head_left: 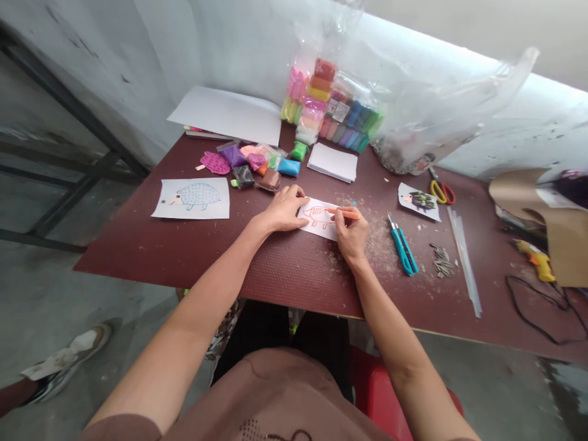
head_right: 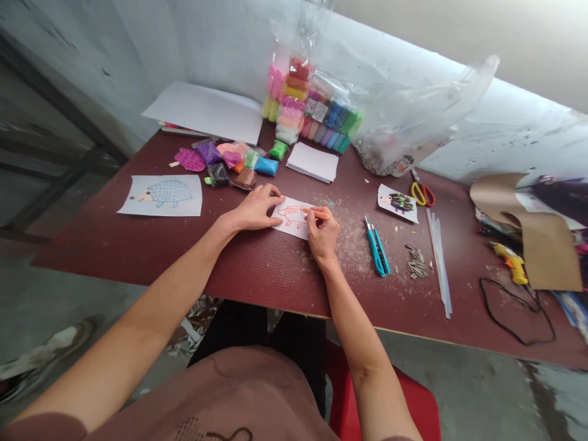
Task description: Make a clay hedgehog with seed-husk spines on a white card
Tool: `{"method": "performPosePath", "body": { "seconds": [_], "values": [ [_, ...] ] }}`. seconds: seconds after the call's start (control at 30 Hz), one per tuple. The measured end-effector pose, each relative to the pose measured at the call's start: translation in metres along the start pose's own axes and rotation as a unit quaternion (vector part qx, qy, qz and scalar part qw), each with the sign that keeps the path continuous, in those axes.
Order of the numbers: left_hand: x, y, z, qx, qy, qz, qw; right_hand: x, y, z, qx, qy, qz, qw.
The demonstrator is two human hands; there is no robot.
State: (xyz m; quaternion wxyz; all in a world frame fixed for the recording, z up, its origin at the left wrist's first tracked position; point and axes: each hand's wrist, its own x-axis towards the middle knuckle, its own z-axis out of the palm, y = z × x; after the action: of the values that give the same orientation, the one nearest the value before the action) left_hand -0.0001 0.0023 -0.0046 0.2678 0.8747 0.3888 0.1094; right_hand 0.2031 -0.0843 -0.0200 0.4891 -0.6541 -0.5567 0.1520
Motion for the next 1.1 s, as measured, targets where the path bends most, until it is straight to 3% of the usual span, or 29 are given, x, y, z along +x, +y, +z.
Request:
{"method": "performPosePath", "body": {
  "seconds": [1.1],
  "values": [
    [0.0004,0.0004,-0.0002,-0.001,-0.002,0.002,1.000,-0.0024,-0.0054,-0.0004,-0.006,0.017,0.022,1.000]
  ]
}}
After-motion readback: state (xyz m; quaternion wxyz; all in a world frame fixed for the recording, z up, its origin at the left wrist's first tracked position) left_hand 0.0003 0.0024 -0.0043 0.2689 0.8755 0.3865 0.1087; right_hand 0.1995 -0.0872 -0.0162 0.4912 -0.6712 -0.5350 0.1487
